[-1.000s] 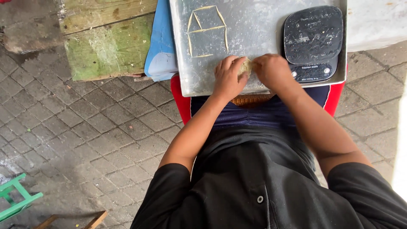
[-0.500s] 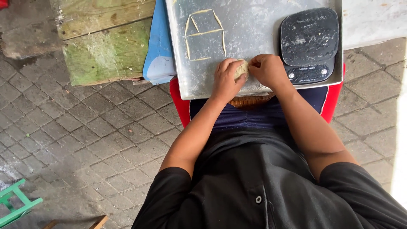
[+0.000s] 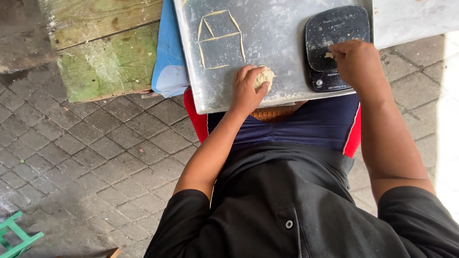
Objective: Rolling small pieces of dough into thin strips and arranging them on a metal tray to form a house shape.
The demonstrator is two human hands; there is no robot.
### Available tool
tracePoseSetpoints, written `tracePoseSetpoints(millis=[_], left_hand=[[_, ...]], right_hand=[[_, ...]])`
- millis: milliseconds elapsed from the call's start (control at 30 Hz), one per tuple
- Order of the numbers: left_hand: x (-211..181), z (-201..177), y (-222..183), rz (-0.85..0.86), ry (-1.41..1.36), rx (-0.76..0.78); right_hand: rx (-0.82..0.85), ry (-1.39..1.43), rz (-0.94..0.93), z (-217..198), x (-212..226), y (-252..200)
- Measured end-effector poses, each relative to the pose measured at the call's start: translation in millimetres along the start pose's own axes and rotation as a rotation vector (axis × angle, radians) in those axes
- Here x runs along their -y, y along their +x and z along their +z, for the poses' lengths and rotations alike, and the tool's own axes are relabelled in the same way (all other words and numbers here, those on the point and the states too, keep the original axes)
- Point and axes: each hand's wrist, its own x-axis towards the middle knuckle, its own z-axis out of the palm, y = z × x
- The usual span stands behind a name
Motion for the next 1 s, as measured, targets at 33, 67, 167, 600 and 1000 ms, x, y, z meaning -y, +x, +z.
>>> tracePoseSetpoints(millis=[33, 67, 167, 600, 1000], left_hand=[[-1, 0, 0, -0.008, 0.001, 0.003], [-1, -1, 0, -0.017, 0.001, 0.005], [-1, -1, -1, -0.021, -0.007, 0.003], [1, 3, 0, -0.010, -0.035, -0.045], [9, 11, -4, -0.014, -0.075, -0.090]], right_hand=[[-0.022, -0.001, 0.047, -2, -3, -1], [-0.045, -0.002, 0.094, -4, -5, -2], [-0.005, -0.145, -0.040, -10, -1, -1], [0.029, 0.282, -0.082, 74, 117, 33], [0.121, 0.046, -0.066, 82, 108, 45]])
